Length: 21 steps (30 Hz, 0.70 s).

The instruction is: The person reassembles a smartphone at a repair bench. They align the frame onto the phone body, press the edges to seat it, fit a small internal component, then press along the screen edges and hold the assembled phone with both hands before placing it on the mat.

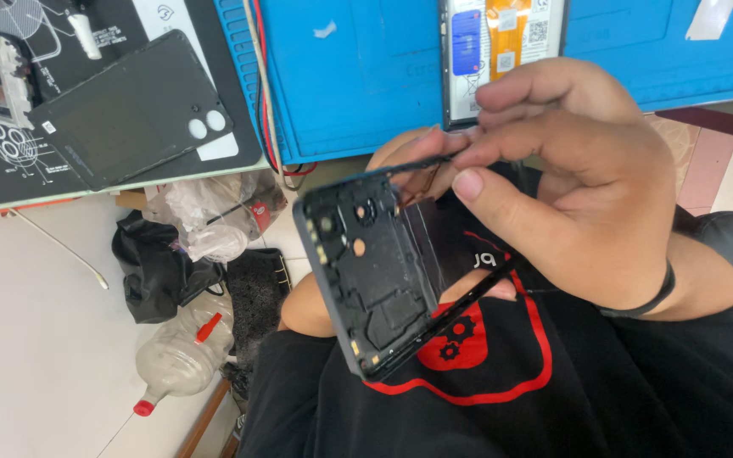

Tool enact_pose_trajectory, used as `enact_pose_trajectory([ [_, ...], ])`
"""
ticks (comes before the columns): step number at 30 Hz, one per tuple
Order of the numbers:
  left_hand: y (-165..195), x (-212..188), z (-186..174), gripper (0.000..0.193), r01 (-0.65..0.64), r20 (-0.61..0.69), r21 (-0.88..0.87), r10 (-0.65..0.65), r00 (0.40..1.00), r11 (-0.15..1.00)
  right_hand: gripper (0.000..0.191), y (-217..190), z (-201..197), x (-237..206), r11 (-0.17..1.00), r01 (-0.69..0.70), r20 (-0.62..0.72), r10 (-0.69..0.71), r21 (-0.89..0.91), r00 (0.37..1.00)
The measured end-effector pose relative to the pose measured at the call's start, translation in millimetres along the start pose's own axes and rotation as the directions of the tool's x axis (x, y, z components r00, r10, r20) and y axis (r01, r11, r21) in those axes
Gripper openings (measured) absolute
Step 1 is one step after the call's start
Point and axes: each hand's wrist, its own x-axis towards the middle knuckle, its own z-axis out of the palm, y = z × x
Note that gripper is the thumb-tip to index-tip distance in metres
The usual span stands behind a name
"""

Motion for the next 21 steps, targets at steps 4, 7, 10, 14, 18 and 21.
enact_pose_trajectory([
  [4,-3.1,8.2,-6.5,0.114,-0.185,0.080,0.285,0.169,0.982,0.941,0.016,-1.1,2.9,1.6,0.999,-0.032,0.056,0.030,0.028,0.998],
  [7,-1.0,7.6,-9.8,0.107,-0.204,0.090,0.373,0.184,0.979,0.905,0.017,-1.5,3.4,2.6,0.999,-0.024,0.074,0.023,0.022,0.997],
  [10,0.6,5.0,-8.0,0.096,-0.195,0.049,0.432,0.193,0.980,0.880,0.019,-2.5,6.6,1.2,0.999,-0.032,0.069,0.030,0.040,0.997],
  [14,6.8,3.5,-12.1,0.087,-0.236,0.078,0.513,0.229,0.970,0.825,0.019,-6.4,10.3,-2.6,1.000,-0.014,0.040,0.014,-0.007,0.999],
  [18,9.3,5.6,-13.4,0.085,-0.248,0.089,0.528,0.237,0.967,0.812,0.019,-7.3,14.0,-3.0,0.999,-0.035,0.026,0.035,0.012,0.999],
  [21,9.3,6.6,-12.5,0.085,-0.266,0.086,0.546,0.262,0.961,0.795,0.019,-7.1,14.1,-3.0,1.000,-0.012,0.031,0.011,0.014,0.999],
])
